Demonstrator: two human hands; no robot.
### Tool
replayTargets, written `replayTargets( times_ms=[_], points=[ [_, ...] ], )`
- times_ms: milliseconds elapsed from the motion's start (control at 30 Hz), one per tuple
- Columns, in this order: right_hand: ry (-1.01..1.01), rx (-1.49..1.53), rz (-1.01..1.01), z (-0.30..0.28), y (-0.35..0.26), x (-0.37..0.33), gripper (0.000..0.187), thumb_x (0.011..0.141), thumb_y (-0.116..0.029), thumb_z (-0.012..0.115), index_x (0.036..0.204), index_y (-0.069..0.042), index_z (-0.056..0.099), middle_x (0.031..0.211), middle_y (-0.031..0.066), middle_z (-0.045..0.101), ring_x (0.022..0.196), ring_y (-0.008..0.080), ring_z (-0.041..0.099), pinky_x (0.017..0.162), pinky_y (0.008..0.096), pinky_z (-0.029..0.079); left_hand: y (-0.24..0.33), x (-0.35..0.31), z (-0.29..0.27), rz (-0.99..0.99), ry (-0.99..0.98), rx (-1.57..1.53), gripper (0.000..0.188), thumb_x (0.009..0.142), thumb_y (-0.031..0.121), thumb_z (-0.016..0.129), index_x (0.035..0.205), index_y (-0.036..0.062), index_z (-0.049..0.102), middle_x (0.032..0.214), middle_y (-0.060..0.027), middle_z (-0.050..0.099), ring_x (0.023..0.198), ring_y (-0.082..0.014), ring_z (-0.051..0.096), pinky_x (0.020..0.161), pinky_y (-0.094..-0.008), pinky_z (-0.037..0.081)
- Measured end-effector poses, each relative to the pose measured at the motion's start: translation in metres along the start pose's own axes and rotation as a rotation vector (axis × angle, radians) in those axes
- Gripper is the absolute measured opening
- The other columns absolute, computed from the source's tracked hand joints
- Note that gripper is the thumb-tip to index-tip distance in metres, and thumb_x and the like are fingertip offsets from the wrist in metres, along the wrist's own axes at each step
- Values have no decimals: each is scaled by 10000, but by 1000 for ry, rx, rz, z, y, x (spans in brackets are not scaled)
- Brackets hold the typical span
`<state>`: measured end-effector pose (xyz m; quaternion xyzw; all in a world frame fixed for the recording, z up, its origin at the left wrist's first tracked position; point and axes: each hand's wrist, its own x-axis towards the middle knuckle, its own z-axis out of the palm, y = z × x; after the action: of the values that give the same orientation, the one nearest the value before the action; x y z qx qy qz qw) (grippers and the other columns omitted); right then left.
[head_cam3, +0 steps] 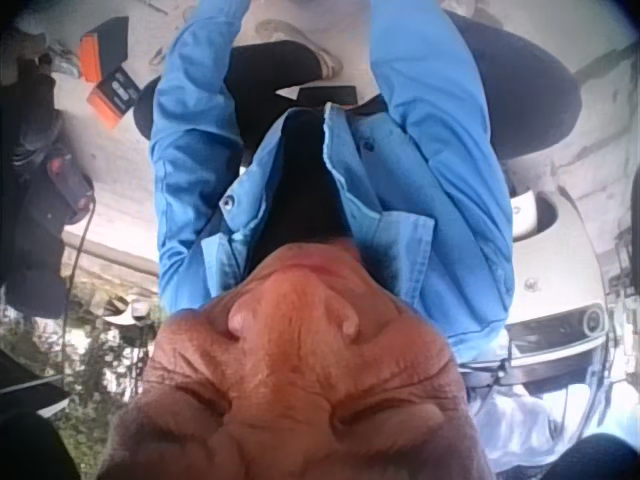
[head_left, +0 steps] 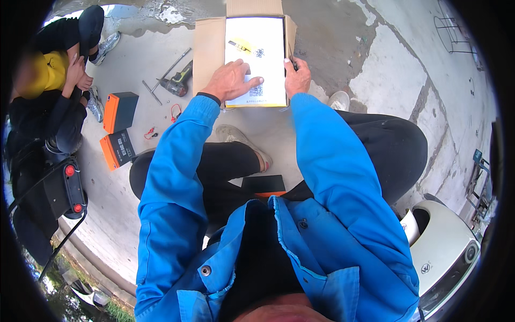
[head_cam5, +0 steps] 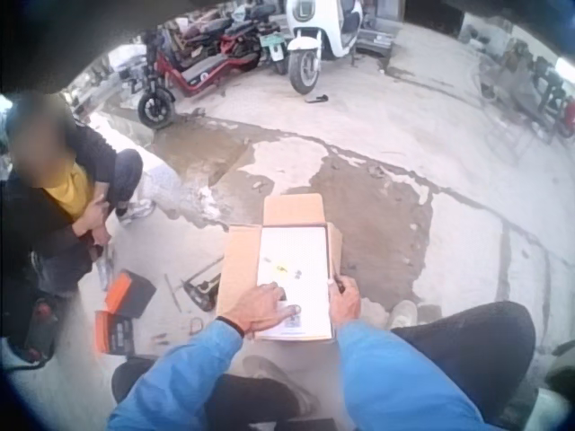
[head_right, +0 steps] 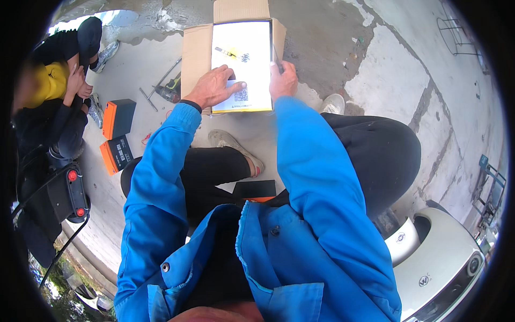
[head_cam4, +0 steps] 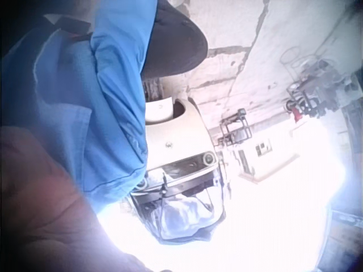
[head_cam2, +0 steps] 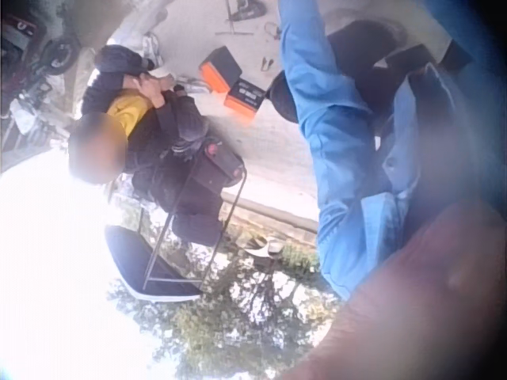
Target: The person unpacks a new battery from a yellow box and places it into a black battery holder alongside other batteries. They then connect red and black wires between the battery terminals and tighten the connections using a cordless drill.
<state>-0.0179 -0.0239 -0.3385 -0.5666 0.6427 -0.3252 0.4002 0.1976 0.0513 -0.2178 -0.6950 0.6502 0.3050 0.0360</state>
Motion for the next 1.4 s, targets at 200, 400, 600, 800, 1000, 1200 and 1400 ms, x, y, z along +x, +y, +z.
replayTargets(
  times_ms=[200, 400, 600, 800, 1000, 1200, 1400],
  points=[
    [-83, -57, 69, -9, 4, 21, 581, 989, -401, 805, 1382, 25, 762, 1465, 219, 723, 1339, 423, 686, 1156, 463, 532, -1, -60, -17, 153, -252, -56, 633, 1102, 652, 600, 1215, 56, 783, 1102, -234, 754, 1138, -392, 717, 950, -526, 592],
    [93, -383, -79, 6, -15, -20, 410, 1086, -356, 701, 1410, -108, 736, 1439, 121, 680, 1342, 391, 665, 1108, 540, 557, 21, -93, 86, 289, 223, 426, 185, 1020, 250, 707, 1118, 93, 703, 1137, -111, 638, 1097, -311, 652, 890, -479, 524],
    [70, -419, -23, 9, -26, -19, 361, 1114, -352, 669, 1401, -133, 690, 1404, 119, 644, 1329, 381, 660, 1046, 557, 577, 3, -68, 104, 447, 479, 487, 185, 965, 266, 753, 1037, 115, 676, 1106, -80, 609, 1069, -270, 613, 844, -421, 502],
    [81, -384, -67, 7, -19, -22, 401, 1130, -378, 619, 1426, -112, 664, 1420, 154, 637, 1263, 421, 697, 1016, 558, 585, -6, -25, 44, 424, 550, 71, 271, 1015, 313, 819, 1096, 73, 724, 1181, -96, 685, 1117, -288, 689, 907, -447, 601],
    [56, -363, -74, 7, -22, -17, 411, 1123, -369, 618, 1437, -108, 664, 1441, 170, 632, 1220, 450, 718, 1010, 557, 589, -3, 32, 42, 179, 440, 217, 643, 994, 224, 813, 1607, 230, 619, 1679, -196, 557, 1558, -503, 483, 1259, -579, 468],
    [39, -418, -41, 9, -30, -18, 464, 1158, -417, 588, 1467, -77, 658, 1463, 192, 632, 1261, 429, 713, 1055, 540, 577, -3, 19, 56, 220, 671, 256, 200, 976, 88, 738, 1169, 39, 721, 1146, -162, 716, 1152, -334, 728, 856, -403, 678],
    [33, -459, -114, 7, -25, -20, 477, 1166, -429, 574, 1473, -72, 652, 1483, 195, 620, 1274, 439, 703, 1064, 545, 575, -69, -33, -36, 73, 543, -2, 201, 980, 35, 723, 1173, 27, 777, 1174, -155, 738, 1192, -380, 712, 1029, -494, 596]
  ],
)
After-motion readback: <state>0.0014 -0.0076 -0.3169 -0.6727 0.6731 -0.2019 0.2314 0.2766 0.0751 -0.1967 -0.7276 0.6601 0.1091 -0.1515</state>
